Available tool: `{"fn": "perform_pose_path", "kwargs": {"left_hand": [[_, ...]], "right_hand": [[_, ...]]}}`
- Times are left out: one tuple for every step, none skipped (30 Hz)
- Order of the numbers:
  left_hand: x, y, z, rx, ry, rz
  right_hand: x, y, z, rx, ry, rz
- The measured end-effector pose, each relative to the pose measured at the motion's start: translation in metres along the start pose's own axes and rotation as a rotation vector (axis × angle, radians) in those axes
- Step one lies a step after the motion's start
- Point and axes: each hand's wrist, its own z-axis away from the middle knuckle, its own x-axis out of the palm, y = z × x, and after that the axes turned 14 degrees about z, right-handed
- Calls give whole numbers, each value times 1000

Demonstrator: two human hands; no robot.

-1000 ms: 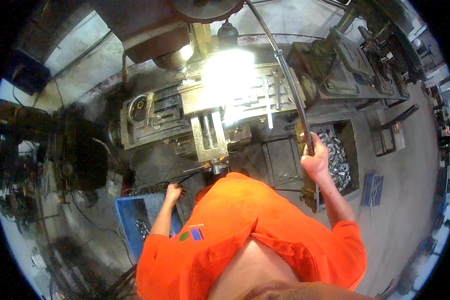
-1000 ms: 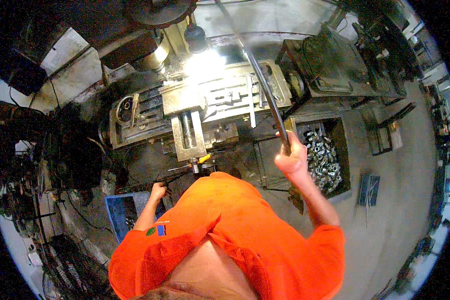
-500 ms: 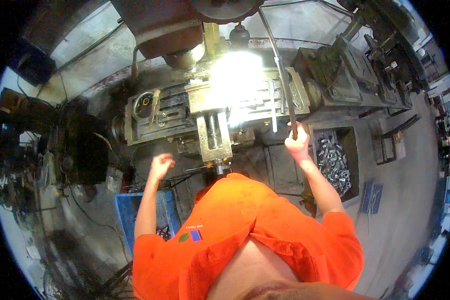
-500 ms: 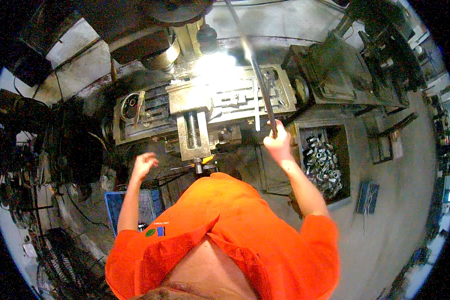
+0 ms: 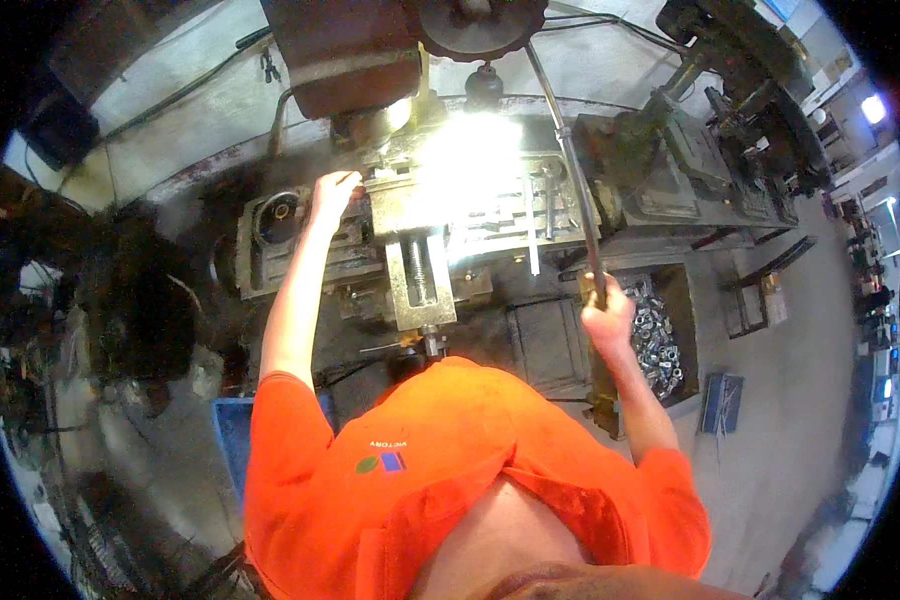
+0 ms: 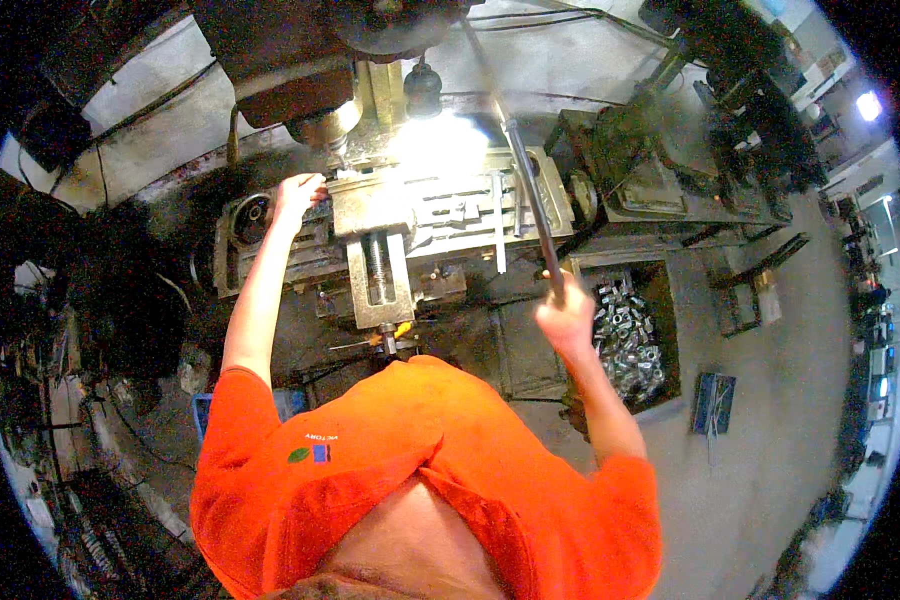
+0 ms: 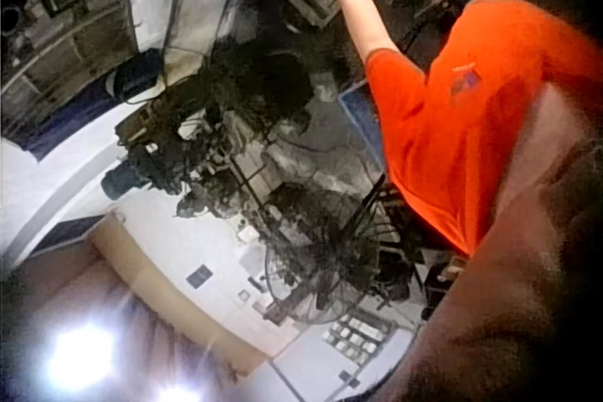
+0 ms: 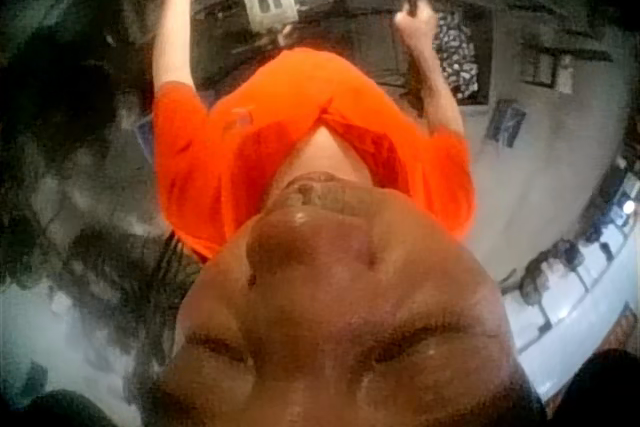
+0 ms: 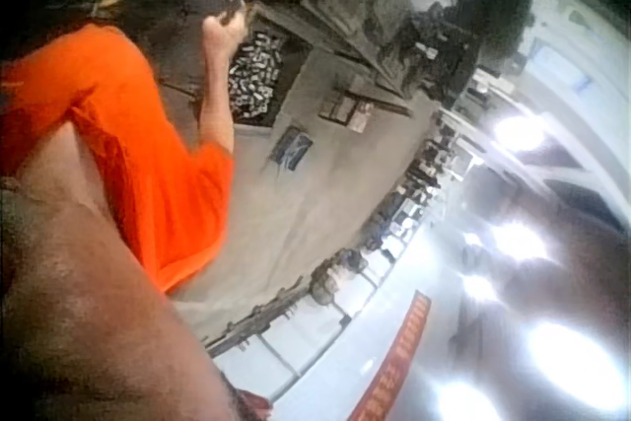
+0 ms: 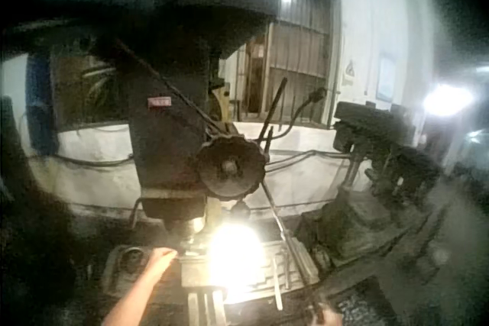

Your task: The person operates a milling machine, repeatedly loading small metal parts, engaging the machine, and removing finished parts. They also use a caliper to measure a part and a spray nozzle to apply fluid to the work area.

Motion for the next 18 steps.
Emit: {"fn": "perform_pose_path", "kwargs": {"left_hand": [[4,-3,-5,-8,-6,47],[3,-7,-7,-17,-1,90],[0,-11,-8,-42,13,109],[-7,-16,-7,-68,39,122],[-11,-20,-6,-94,60,135],[2,-15,-4,-110,159,158],[3,-16,-7,-151,140,219],[15,-18,-20,-194,89,281],[16,-18,-24,-226,76,331],[18,-18,-26,-212,84,333],[12,-23,-31,-253,66,310],[3,-31,-38,-294,54,286],[-5,-38,-44,-334,43,264],[1,-40,-48,-347,37,281],[-3,-38,-44,-354,55,291],[-6,-35,-39,-360,74,303],[-4,-29,-35,-353,84,285],[5,-19,-32,-352,80,270]], "right_hand": [[-22,-14,12,50,-19,39],[-42,-26,20,66,-7,147],[-62,-40,30,82,3,254],[-85,-67,42,4,73,268],[-105,-88,54,-72,145,282],[-121,-89,63,-313,388,181],[-146,-85,71,-538,661,121],[-173,-83,85,-743,959,144],[-195,-70,92,-946,1269,174],[-203,-60,100,-913,1317,176],[-207,-53,107,-882,1362,177],[-207,-48,109,-852,1403,174],[-199,-40,108,-755,1321,145],[-186,-29,107,-653,1242,133],[-172,-23,101,-556,1152,98],[-160,-20,96,-461,1044,79],[-149,-23,91,-362,940,69],[-143,-16,90,-279,898,8]]}}
